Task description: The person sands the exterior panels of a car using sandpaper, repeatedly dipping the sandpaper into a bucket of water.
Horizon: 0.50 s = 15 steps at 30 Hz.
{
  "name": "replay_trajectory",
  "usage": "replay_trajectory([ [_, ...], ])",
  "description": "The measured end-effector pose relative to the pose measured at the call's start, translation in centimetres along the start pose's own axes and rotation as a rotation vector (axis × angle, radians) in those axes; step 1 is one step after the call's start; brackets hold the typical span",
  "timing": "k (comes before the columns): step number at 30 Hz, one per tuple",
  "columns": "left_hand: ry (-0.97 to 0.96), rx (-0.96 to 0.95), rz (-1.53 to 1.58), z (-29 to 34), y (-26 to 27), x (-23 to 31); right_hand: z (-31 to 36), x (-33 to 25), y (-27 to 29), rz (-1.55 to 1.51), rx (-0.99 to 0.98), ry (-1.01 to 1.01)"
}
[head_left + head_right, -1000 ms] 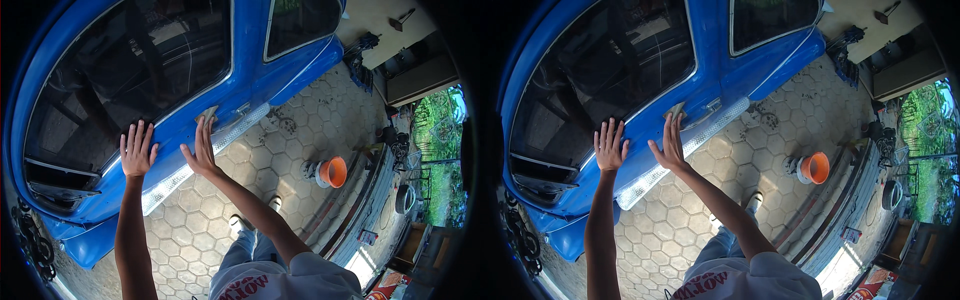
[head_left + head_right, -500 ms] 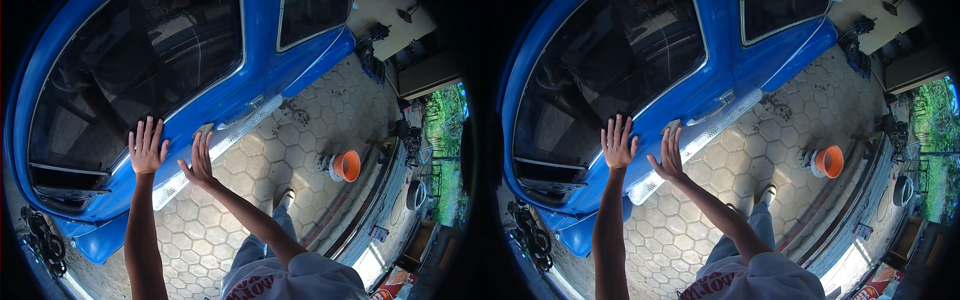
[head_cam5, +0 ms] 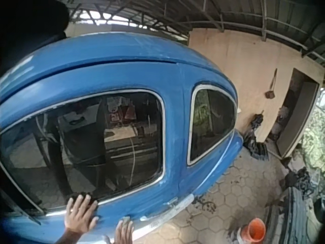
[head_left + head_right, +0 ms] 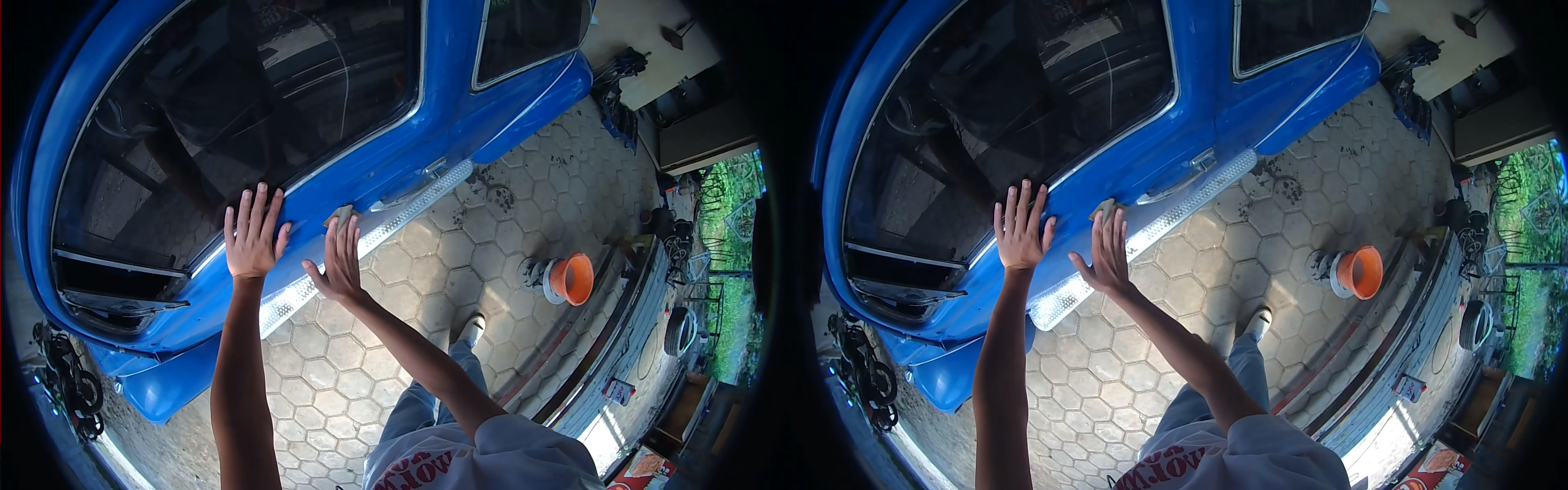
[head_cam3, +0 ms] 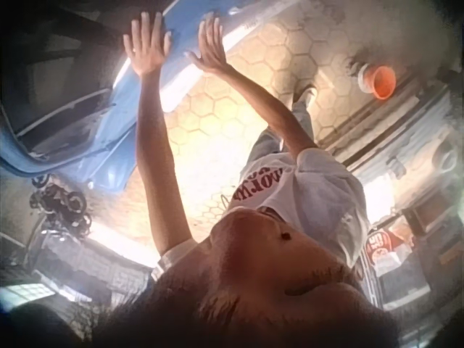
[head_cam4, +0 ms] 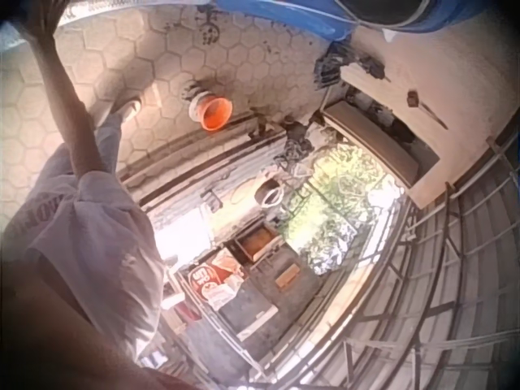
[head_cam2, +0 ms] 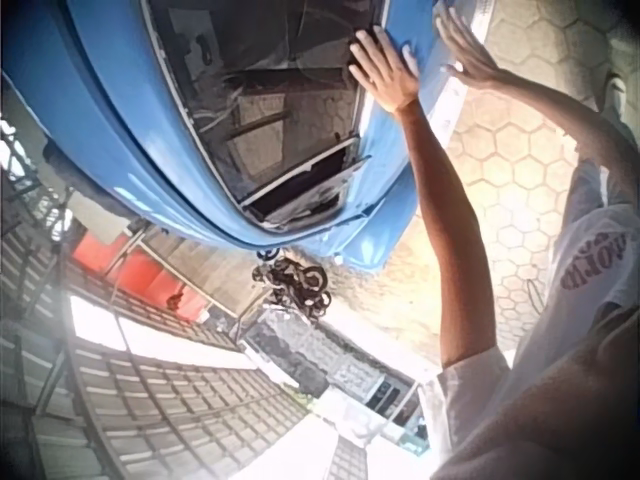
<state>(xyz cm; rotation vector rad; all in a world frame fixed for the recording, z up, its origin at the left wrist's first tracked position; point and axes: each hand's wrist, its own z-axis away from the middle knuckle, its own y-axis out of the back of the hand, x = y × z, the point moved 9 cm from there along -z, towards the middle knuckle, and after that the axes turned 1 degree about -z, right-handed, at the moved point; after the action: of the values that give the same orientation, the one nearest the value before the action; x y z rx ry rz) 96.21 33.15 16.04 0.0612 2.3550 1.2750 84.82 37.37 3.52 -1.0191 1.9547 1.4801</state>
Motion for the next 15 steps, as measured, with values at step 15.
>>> replay_trajectory([
  [15,-0.010,0.029,0.003,0.2,0.2,0.3,-6.0,-3.2,5.3,-0.098,0.118,0.290],
])
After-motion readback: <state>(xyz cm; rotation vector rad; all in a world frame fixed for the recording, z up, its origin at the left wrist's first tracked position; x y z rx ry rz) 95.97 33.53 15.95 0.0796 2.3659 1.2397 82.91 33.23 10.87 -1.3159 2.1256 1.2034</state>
